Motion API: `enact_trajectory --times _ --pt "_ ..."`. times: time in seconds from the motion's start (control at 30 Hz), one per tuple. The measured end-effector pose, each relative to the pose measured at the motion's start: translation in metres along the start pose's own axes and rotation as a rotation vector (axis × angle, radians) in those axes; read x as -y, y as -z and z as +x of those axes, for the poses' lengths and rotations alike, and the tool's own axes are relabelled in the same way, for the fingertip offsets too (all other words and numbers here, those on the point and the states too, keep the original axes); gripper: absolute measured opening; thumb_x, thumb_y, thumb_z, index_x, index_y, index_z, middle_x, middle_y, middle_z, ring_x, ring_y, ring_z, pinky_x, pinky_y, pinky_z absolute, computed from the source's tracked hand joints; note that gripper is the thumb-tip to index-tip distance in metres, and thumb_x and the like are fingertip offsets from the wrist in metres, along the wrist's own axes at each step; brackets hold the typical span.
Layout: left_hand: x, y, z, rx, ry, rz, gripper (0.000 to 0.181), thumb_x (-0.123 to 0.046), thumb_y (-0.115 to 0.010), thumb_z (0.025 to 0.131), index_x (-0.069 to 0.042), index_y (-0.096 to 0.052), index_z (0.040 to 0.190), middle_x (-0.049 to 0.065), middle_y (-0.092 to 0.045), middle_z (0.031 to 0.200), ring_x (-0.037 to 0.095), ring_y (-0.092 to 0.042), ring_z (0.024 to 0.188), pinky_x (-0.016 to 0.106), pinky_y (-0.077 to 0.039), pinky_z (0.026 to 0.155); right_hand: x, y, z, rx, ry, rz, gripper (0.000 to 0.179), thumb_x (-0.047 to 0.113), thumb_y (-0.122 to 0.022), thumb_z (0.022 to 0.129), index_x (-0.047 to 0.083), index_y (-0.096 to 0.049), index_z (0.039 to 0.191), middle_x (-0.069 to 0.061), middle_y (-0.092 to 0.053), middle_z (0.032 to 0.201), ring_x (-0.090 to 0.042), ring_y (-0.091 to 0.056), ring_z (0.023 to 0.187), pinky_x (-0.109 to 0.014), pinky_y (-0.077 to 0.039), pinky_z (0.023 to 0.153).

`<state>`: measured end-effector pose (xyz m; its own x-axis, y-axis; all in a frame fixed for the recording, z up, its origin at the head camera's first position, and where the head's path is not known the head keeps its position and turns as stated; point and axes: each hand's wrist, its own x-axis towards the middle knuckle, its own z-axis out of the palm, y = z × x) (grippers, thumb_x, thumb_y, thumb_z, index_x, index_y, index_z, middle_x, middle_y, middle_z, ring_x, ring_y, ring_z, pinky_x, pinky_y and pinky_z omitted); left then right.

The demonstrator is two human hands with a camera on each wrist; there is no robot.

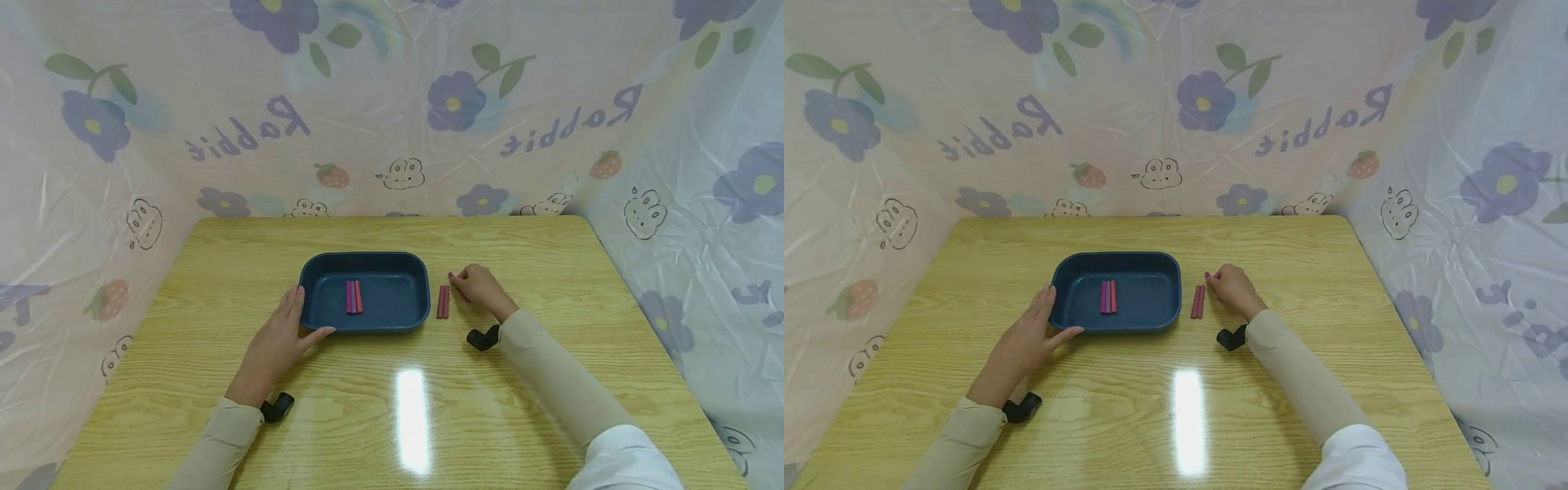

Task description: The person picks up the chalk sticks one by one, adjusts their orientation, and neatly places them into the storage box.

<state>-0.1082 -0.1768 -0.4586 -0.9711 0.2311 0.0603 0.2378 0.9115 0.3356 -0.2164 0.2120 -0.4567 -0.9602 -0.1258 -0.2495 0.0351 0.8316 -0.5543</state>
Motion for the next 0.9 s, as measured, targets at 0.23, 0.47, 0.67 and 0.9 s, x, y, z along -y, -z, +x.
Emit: enact_trajectory --times 0.23,0.47,0.67,0.9 --pt "-0.001 0.001 0.0 0.002 0.002 0.0 0.103 -0.069 -0.049 0.082 -0.001 -0.01 0.149 0.018 -0.013 0.152 0.031 -0.013 0.139 0.052 -0.03 0.103 -0.004 0.005 0.002 -0.001 0.001 0.028 0.044 0.028 -0.048 0.097 0.001 -0.061 0.066 0.0 -0.047 0.052 -0.012 -0.037 0.047 -0.026 -0.033 0.048" --pt "-0.001 0.0 0.0 -0.013 -0.001 0.004 0.102 -0.067 -0.051 0.082 0.0 -0.012 0.148 0.019 -0.014 0.152 0.032 -0.014 0.139 0.052 -0.031 0.102 -0.004 0.015 0.002 -0.001 -0.016 0.097 0.035 0.027 -0.046 0.098 -0.001 -0.066 0.089 -0.006 -0.057 0.072 -0.015 -0.046 0.06 -0.027 -0.039 0.054" --pt "-0.001 -0.001 0.0 -0.005 0.002 0.007 0.102 -0.067 -0.05 0.082 -0.001 -0.01 0.149 0.018 -0.013 0.152 0.031 -0.013 0.139 0.052 -0.03 0.103 -0.003 0.023 0.0 0.003 -0.023 0.2 0.036 0.028 -0.047 0.098 -0.004 -0.063 0.105 -0.015 -0.061 0.096 -0.021 -0.058 0.08 -0.032 -0.053 0.07" --pt "-0.001 0.0 -0.001 -0.006 0.0 0.002 0.101 -0.065 -0.052 0.083 -0.001 -0.01 0.149 0.018 -0.013 0.152 0.032 -0.013 0.139 0.052 -0.03 0.103 -0.004 0.027 -0.001 0.022 -0.001 0.344 0.04 0.027 -0.046 0.099 -0.009 -0.059 0.111 -0.018 -0.059 0.104 -0.026 -0.059 0.092 -0.036 -0.053 0.078"
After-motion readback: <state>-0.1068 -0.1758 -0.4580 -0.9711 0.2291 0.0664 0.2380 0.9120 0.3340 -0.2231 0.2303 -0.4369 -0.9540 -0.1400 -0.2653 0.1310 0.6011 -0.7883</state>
